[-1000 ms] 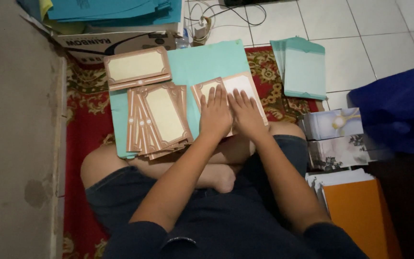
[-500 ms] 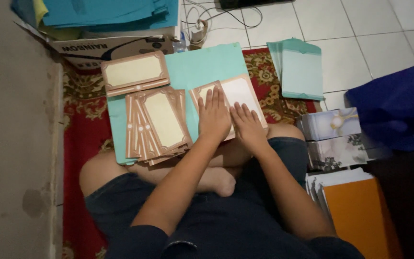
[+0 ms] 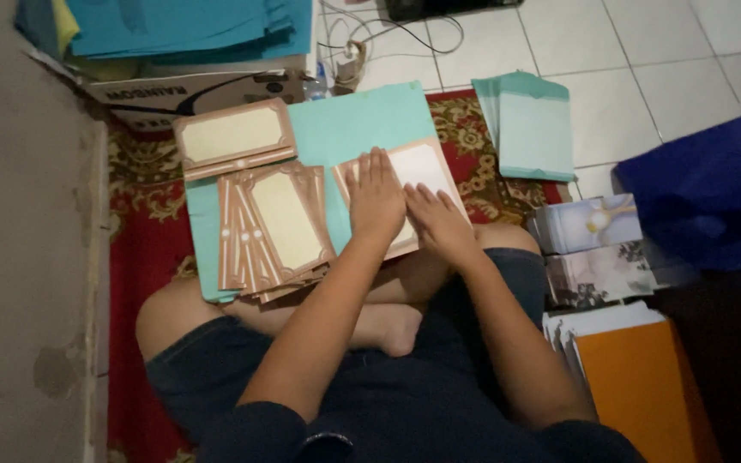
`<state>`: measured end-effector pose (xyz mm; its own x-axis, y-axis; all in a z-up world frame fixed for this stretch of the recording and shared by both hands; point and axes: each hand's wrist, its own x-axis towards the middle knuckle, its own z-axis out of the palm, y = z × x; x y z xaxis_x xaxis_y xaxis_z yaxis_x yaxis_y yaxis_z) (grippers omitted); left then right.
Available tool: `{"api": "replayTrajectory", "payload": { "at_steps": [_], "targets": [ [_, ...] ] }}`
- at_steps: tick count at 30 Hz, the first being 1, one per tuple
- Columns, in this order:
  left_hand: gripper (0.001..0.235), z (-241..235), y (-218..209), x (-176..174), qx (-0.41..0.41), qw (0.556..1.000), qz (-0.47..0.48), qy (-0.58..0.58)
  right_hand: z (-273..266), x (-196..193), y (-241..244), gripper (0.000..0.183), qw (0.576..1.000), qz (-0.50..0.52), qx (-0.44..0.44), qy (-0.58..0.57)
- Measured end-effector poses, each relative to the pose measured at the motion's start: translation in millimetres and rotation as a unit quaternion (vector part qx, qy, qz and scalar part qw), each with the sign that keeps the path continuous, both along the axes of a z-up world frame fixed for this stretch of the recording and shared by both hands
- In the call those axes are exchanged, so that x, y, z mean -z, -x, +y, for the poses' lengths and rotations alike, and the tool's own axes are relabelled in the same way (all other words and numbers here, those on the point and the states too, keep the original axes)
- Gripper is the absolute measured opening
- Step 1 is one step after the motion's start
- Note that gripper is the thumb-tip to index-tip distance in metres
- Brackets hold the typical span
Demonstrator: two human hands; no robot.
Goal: The person sits on the floor and assembles books by placing decorative brown covers onto stacks of white pages. They smooth the covers with their hands, stack the completed books, and then handle a stack of light blue covers.
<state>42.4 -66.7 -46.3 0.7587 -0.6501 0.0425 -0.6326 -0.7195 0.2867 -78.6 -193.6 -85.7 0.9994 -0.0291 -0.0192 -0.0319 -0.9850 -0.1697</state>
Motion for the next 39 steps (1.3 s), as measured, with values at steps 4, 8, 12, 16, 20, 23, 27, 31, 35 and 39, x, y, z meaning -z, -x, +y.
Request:
{"api": "replayTrajectory", "payload": {
  "at_steps": [4, 8, 12, 16, 20, 23, 27, 31, 35, 39],
  "targets": [
    [0.064, 7.5, 12.8, -20.9, -0.014, 1.0, 0.004, 0.015, 12.1, -9.3, 9.3, 0.074, 0.999, 0.018, 0.022, -0.038],
    [0.066, 11.7, 21.2, -5.4, 0.002, 1.0, 0.009, 0.009, 16.2, -36.0, -27.1, 0.075, 0.999, 0.003, 0.031, 0.002],
    [0.065, 30.7, 37.1, -14.5, 0.032, 0.999, 0.02, 0.037, -1.3, -17.7, -80.7, 0.056, 0.999, -0.039, 0.027, -0.021],
    [0.068, 21.9, 22.7, 7.8, 0.032, 0.999, -0.017, 0.019, 18.2, -48.0, -60.1, 0.056, 0.999, -0.035, 0.031, -0.015],
    [0.065, 10.6, 12.2, 12.1, 0.016, 0.998, -0.06, 0.027, 26.4, -28.2, -13.0, 0.066, 0.998, -0.005, 0.056, 0.026],
    [0.066, 14.2, 12.3, -6.6, 0.017, 1.0, -0.025, 0.004, 29.4, -20.1, 5.5, 0.072, 0.997, 0.005, 0.073, 0.023],
    [0.063, 18.8, 20.8, -1.2, 0.024, 0.999, -0.039, 0.008, 26.0, -31.3, -13.9, 0.072, 0.997, 0.004, 0.071, 0.028],
    [0.065, 29.3, 32.3, 7.4, 0.026, 0.998, -0.052, 0.016, 20.0, -44.5, -60.8, 0.068, 0.998, 0.0, 0.041, 0.049],
    [0.069, 37.6, 33.1, -7.1, 0.042, 0.998, -0.05, 0.02, 8.3, -34.8, -84.6, 0.059, 0.998, -0.035, 0.045, 0.011],
    [0.068, 33.1, 28.2, -3.9, 0.056, 0.998, 0.009, 0.018, 24.7, -52.0, -50.5, 0.06, 0.998, -0.03, 0.046, 0.015]
  ]
}}
